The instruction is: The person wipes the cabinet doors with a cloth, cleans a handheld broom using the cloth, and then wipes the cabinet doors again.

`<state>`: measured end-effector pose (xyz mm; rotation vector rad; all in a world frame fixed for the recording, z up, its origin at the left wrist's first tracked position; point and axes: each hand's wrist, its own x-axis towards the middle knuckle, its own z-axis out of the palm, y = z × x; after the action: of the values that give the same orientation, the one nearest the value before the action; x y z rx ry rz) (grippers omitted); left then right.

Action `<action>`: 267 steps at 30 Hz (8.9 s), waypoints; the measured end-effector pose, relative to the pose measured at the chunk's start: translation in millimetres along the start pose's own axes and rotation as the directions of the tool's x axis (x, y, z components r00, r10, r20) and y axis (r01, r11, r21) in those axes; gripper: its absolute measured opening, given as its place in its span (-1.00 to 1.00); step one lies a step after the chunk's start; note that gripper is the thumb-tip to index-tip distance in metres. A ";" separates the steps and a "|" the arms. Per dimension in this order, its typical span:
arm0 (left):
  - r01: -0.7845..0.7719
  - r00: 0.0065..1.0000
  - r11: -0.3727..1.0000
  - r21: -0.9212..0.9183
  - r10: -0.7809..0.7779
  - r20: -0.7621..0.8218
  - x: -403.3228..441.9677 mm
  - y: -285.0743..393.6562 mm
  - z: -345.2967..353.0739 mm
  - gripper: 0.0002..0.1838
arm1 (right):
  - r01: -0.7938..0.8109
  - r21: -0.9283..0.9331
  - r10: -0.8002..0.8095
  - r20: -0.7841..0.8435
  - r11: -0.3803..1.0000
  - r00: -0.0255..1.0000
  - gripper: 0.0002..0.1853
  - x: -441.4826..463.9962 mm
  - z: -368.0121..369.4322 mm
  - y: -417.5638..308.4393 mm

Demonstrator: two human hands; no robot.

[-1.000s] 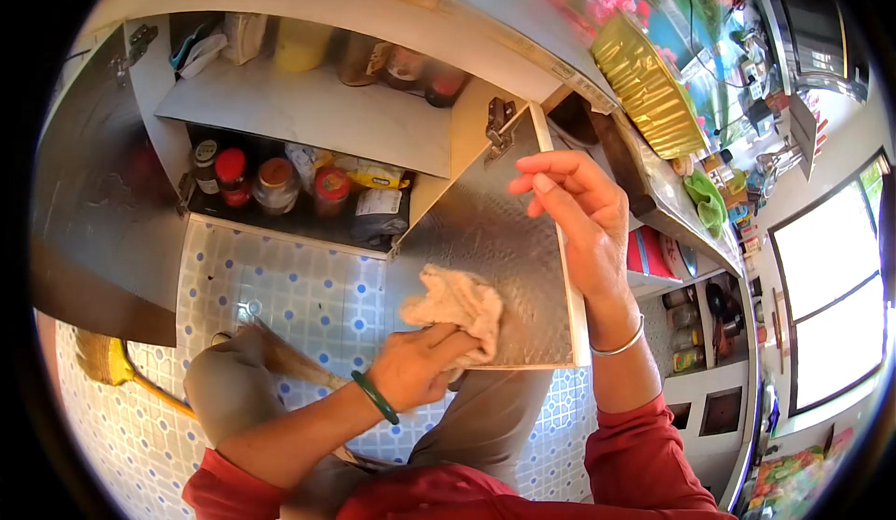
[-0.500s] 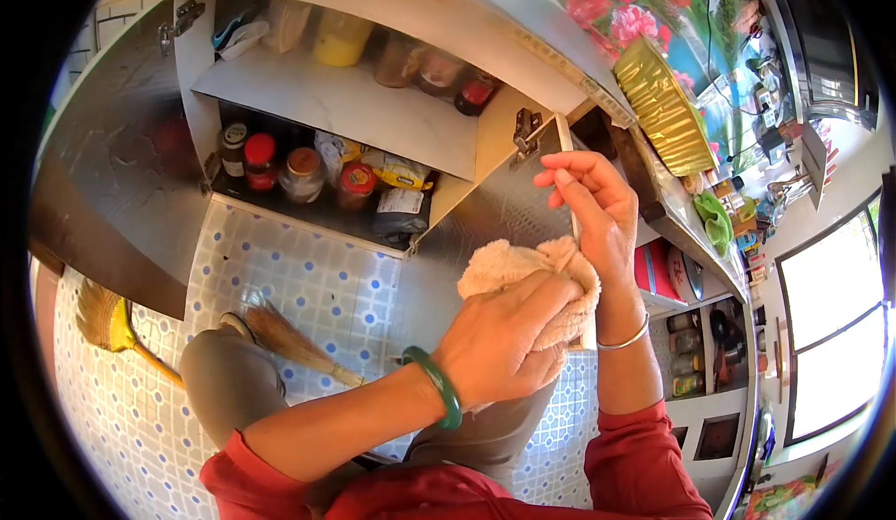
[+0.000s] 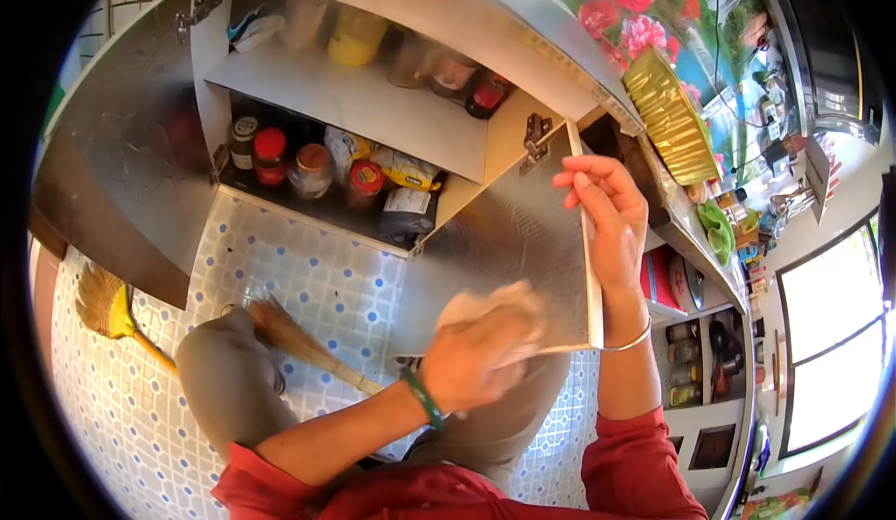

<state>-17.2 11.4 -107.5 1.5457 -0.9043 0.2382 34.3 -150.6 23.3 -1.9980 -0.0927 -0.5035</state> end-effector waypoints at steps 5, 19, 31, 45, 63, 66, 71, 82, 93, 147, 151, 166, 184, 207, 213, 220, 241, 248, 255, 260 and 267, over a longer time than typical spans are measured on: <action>0.051 0.991 0.990 -0.133 -0.033 0.132 30.0 31.3 -5.6 -0.61 | -0.043 -0.035 0.043 0.003 0.998 0.999 -0.83 -0.8 1.2 -5.4; 0.024 0.999 0.982 -0.189 -0.031 -0.033 22.0 48.0 0.7 -0.57 | -0.020 -0.055 0.021 0.013 0.998 1.000 -0.81 -0.8 2.6 -6.8; 0.537 0.841 0.843 0.046 -0.539 0.053 -100.8 -92.7 46.3 -0.53 | 0.016 0.223 0.007 -0.102 0.975 0.995 -0.79 -0.2 -6.7 11.3; 0.309 0.605 0.081 -0.948 -0.785 0.131 -91.7 -103.1 77.2 -0.61 | 0.025 0.184 -0.005 -0.109 0.983 0.994 -0.79 -1.4 0.5 5.0; 0.025 0.950 0.770 -0.637 -0.216 -0.225 128.5 -64.7 50.0 -0.43 | 0.025 0.112 -0.017 -0.070 0.993 0.997 -0.34 -1.2 11.6 5.2; -0.064 0.940 0.872 -0.484 -0.111 -0.324 117.6 -93.4 63.5 -0.48 | 0.001 -0.032 -0.001 -0.024 0.999 1.000 -0.31 -2.1 10.0 2.3; 0.035 0.914 0.858 -0.512 -0.235 -0.332 77.2 -146.1 84.7 -0.54 | -0.006 -0.154 -0.011 -0.113 0.988 0.994 -0.26 -3.6 -1.3 15.1; 0.442 0.635 0.567 -0.695 -0.745 -0.204 -20.1 -285.3 143.0 -0.62 | -0.072 -0.319 0.038 -0.113 0.945 0.993 -0.17 -15.1 -27.4 13.5; 0.416 0.435 0.496 -0.762 -0.844 -0.312 -78.3 -400.8 183.5 -0.62 | 0.051 -0.398 -0.059 -0.008 0.916 0.998 -0.15 -24.3 -71.5 18.0; 0.888 -0.016 0.122 0.443 -0.956 0.294 -166.0 -175.6 3.4 -0.50 | 0.082 -0.017 -0.078 0.169 0.996 0.982 -0.63 1.3 -2.1 4.5; 0.927 0.069 0.146 0.347 -0.972 0.225 -182.9 -182.4 8.7 -0.54 | 0.090 -0.079 -0.076 0.167 0.993 0.983 -0.64 0.9 -0.9 2.0; 0.913 0.209 0.280 0.295 -0.945 0.251 -187.1 -180.2 16.8 -0.48 | 0.101 -0.107 -0.077 0.207 0.989 0.975 -0.62 4.2 -1.6 3.9; 0.400 0.466 0.353 0.846 -0.873 0.144 -45.1 -52.2 -174.3 -0.55 | 0.085 -0.561 0.479 0.767 0.823 0.427 -0.60 -256.5 176.3 153.1; 0.269 0.302 0.608 0.747 -0.790 0.533 -99.3 -20.6 -157.5 -0.37 | -0.044 -0.719 0.670 0.621 0.694 0.406 -0.64 -330.7 246.4 308.4; 0.243 0.286 0.711 0.661 -0.703 0.651 -112.9 -9.9 -140.0 -0.52 | -0.700 -0.255 0.682 0.588 0.667 0.435 -0.66 -365.0 249.7 288.0; 0.218 0.318 0.746 0.629 -0.664 0.677 -108.8 6.6 -130.9 -0.68 | -0.917 0.021 0.747 0.572 0.399 0.339 -0.65 -365.5 256.5 224.6; 0.248 0.224 0.680 0.690 -0.733 0.642 -115.1 -5.6 -147.1 -0.56 | -0.787 0.600 0.975 0.223 -0.145 -0.010 -0.50 -286.3 334.9 299.1; 0.231 0.349 0.684 0.692 -0.722 0.597 -117.8 -11.7 -146.1 -0.57 | -0.923 0.373 0.948 0.319 -0.099 0.027 -0.51 -312.5 289.6 275.3; 0.033 0.790 0.640 0.768 -0.488 0.372 -132.9 -17.7 -126.2 -0.67 | -0.948 0.267 0.897 0.441 -0.171 -0.037 -0.53 -362.8 220.4 261.3; 0.375 0.421 0.713 0.593 -0.701 0.576 -120.8 -18.3 -117.1 -0.68 | -0.955 0.228 0.864 0.501 -0.190 -0.052 -0.54 -360.5 211.2 265.9; 0.221 0.307 0.737 0.638 -0.674 0.672 -100.2 -7.8 -135.2 -0.68 | -0.984 0.021 0.741 0.662 -0.174 -0.117 -0.55 -326.0 290.6 253.5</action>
<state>-32.1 174.4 -147.4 2.3567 -1.1639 -1.0161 -101.8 32.6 -427.2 -0.9710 0.8961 0.9728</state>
